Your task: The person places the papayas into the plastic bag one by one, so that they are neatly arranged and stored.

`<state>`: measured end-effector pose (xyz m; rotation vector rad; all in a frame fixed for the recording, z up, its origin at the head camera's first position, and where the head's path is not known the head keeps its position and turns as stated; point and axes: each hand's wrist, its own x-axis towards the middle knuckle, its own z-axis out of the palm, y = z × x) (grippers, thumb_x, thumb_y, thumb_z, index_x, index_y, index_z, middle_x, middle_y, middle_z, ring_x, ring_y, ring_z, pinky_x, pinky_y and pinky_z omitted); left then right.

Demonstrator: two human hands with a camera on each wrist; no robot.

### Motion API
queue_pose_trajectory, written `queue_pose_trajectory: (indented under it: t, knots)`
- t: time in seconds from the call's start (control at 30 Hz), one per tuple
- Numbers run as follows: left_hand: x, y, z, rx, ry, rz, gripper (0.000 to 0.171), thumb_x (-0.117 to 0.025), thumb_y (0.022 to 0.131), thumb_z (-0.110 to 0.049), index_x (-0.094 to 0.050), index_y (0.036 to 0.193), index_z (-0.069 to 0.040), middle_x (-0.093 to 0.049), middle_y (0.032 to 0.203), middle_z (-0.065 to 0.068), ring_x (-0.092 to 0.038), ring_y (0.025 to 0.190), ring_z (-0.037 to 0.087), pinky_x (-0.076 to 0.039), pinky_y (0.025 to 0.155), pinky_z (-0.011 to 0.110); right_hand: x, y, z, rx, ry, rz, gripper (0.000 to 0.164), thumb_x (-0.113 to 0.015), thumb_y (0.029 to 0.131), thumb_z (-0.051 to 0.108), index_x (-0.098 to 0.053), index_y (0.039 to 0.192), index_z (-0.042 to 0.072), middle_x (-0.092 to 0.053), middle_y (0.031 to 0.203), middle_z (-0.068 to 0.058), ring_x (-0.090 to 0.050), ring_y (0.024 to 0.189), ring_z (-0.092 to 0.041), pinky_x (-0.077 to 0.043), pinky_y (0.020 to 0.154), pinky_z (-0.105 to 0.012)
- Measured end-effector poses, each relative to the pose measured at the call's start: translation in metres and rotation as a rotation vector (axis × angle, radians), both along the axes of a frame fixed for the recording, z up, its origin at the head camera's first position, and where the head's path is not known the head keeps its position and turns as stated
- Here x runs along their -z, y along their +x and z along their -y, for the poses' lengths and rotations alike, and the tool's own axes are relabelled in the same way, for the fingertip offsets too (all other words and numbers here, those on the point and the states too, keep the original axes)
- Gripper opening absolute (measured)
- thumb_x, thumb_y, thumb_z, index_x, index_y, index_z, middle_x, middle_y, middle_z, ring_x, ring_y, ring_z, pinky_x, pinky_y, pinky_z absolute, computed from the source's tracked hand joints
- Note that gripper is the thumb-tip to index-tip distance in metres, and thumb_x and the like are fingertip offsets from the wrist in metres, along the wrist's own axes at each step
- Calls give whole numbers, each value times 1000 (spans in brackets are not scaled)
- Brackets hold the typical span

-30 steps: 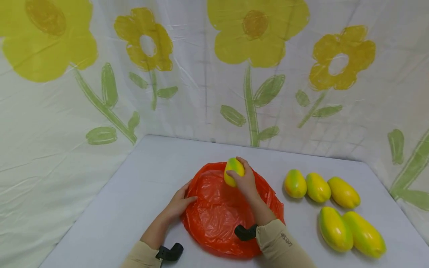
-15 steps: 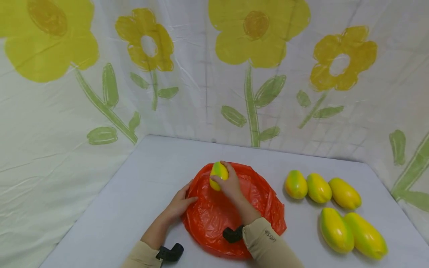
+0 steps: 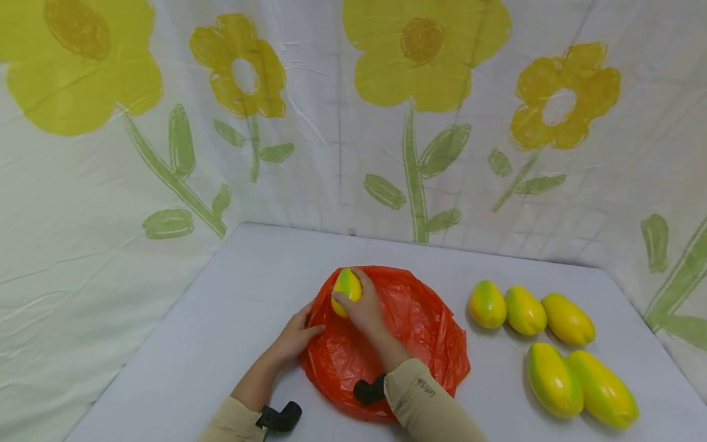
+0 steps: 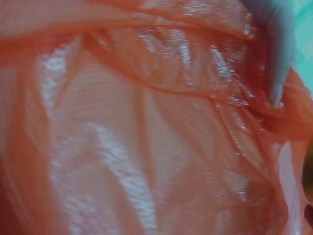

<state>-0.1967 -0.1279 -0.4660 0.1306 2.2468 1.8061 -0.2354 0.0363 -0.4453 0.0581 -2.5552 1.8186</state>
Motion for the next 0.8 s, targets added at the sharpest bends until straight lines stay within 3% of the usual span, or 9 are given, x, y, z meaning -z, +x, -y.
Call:
queue_pose_trajectory:
  t: [0.4, 0.8]
  knots:
    - [0, 0, 1, 46, -32, -9, 60, -51, 92, -12, -26, 147, -11, -43, 141, 17, -63, 98, 20, -58, 76, 35, 12, 1, 6, -72, 50, -8, 70, -70, 81, 26, -34, 140, 18, -44, 132, -8, -48, 109, -26, -53, 86, -43]
    - [1, -2, 2, 43, -43, 10, 60, -52, 92, -11, -28, 146, -13, -43, 142, 14, -59, 107, 22, -56, 82, 36, 14, 4, 11, -64, 89, -2, 72, -69, 82, 27, -30, 142, 16, -42, 135, -7, -47, 112, -26, -52, 89, -44]
